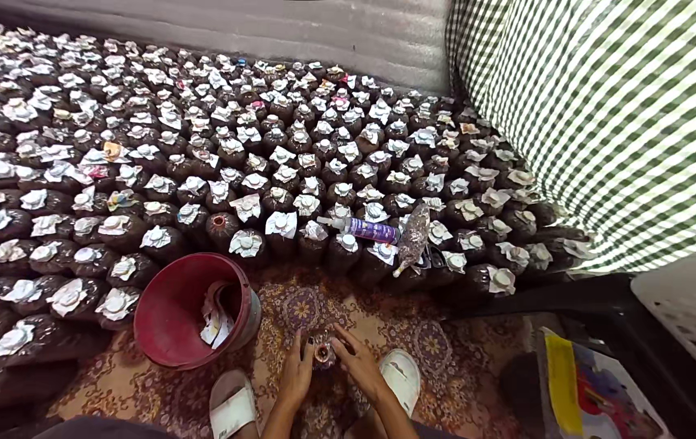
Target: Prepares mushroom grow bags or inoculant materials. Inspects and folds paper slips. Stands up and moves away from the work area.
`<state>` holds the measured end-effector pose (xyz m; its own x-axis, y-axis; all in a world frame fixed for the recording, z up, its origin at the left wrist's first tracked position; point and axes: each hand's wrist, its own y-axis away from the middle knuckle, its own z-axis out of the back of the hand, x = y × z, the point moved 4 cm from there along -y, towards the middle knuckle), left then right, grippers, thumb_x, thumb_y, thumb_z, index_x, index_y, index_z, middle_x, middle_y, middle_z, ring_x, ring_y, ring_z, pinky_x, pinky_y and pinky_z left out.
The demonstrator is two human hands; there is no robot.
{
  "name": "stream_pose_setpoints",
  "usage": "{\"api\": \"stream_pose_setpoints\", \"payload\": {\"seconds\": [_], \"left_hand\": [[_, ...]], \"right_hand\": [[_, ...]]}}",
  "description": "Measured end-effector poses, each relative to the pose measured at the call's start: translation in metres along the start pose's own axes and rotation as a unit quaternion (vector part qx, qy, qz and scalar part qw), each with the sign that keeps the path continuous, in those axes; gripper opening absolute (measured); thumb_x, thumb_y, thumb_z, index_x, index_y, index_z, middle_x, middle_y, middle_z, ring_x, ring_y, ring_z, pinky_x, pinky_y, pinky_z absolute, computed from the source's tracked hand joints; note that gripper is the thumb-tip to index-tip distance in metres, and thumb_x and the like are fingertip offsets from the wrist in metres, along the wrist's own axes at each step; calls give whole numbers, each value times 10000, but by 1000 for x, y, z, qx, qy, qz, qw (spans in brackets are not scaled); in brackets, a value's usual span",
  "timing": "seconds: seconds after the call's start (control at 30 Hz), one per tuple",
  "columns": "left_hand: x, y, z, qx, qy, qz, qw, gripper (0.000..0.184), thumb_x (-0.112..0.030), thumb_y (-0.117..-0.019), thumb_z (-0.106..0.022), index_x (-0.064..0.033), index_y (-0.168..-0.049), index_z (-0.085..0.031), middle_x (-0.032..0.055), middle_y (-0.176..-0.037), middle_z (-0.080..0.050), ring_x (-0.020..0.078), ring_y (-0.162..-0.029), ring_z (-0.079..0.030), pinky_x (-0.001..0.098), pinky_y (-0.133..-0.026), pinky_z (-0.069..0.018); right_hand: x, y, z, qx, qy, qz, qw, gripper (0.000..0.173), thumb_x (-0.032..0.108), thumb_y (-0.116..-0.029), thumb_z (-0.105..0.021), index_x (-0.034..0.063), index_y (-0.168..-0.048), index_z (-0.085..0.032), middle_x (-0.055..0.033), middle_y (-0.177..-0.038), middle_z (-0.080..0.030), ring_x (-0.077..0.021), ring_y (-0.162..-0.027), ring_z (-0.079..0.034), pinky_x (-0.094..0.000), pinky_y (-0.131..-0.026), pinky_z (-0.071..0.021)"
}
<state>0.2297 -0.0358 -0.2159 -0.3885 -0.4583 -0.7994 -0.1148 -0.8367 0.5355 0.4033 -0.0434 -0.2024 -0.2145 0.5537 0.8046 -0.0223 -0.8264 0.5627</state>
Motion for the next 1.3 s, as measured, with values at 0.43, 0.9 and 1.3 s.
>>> {"api": "stream_pose_setpoints", "payload": {"seconds": [0.43, 0.9, 1.3], "left_hand": [[7, 0, -7, -37, 94, 56, 993, 594, -397, -1123, -313, -11, -1572, -364, 223, -1611, -372, 350, -1485, -377, 545, -1197, -315], [-9, 7, -17, 10, -38, 51, 998, 620, -391, -1108, -373, -44, -1613, -281, 196, -1623, -369, 337, -1487, -393, 512, -1225, -294], [2, 6, 9, -78, 44, 2, 996, 472, -266, -1091, -438, 17, -1455, -535, 251, -1444, -565, 372, -1367, -528, 544, -1158, -377]], "right_hand": [[-8, 8, -6, -76, -131, -36, 988, 501, 322, -1085, -508, 155, -1554, -459, -113, -1570, -472, -288, -1352, -552, -534, -1021, -526], [-16, 25, -15, -111, -172, -17, 979, 565, 184, -1084, -503, 149, -1618, -322, -154, -1631, -367, -316, -1348, -554, -522, -993, -554], [85, -51, 150, -383, -35, 48, 922, 596, 226, -952, -722, -11, -1452, -499, -265, -1313, -599, -370, -1062, -674, -526, -865, -590]]}}
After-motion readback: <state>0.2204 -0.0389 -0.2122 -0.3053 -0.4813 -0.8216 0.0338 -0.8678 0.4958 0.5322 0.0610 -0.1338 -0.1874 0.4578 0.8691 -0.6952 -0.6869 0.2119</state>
